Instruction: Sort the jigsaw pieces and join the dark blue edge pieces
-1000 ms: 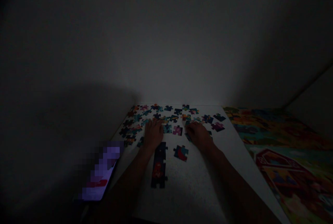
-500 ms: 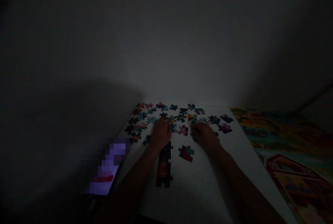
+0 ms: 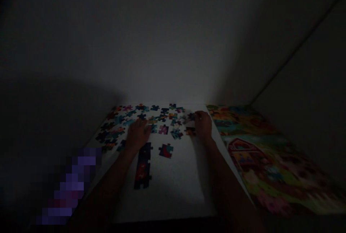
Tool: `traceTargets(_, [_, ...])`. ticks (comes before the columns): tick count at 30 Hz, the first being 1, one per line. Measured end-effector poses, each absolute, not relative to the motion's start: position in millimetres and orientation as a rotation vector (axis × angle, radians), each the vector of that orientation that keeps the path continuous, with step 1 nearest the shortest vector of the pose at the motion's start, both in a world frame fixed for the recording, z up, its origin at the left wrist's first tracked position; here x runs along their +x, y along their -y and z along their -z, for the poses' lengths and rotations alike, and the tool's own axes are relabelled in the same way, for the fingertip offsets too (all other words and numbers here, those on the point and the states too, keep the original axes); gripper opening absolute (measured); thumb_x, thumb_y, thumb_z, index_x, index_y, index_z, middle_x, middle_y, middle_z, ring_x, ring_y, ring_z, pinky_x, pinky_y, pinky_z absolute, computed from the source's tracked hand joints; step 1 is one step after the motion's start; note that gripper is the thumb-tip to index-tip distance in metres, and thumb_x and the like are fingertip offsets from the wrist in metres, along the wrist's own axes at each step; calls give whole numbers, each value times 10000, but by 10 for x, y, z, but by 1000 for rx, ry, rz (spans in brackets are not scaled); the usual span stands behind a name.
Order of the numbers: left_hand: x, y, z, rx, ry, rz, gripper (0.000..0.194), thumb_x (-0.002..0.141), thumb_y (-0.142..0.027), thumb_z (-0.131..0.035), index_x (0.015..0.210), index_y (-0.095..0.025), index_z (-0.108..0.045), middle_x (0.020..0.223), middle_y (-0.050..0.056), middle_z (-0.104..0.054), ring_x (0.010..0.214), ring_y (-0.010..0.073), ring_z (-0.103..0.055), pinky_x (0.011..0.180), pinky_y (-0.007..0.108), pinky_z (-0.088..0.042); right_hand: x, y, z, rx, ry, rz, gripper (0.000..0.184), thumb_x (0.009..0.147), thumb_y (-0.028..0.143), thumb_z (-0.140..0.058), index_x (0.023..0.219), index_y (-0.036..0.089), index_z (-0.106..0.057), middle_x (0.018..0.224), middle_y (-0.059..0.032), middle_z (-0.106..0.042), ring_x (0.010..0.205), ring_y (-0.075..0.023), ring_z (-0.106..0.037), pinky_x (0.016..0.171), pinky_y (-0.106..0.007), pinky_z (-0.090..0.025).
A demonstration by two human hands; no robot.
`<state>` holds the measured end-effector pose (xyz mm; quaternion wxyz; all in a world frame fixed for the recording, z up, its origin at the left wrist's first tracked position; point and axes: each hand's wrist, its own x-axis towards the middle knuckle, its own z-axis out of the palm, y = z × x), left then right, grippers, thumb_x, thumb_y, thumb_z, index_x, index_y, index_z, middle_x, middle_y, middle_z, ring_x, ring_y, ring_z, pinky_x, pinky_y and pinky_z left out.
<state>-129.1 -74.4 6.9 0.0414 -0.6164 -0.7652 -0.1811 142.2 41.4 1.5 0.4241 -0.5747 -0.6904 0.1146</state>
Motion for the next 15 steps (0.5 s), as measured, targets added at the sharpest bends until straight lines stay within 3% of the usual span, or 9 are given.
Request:
traceTargets(6, [-1385,633,26,-1893,2337,596,466,944,-350,-413,1300,-92,-568,1417,216,-477,1376,343,-373,1120,518,-286,1896,-597,43,-1598,1241,-333,406,841,283,-331,1054,116,-634,1071,-180,-656,1021,-278,-574,942,-408,-423])
traceTargets(15, [-1418,605,73,-1840,2286,469,489,955,-396,-370,1302,-129,-588,1404,193,-502,1336,344,-429,1091,506,-339,1886,-689,193,-1572,1376,-487,413,781,211,-305,1002,140,-646,962,-116,-695,852,-218,-635,806,-323,-500])
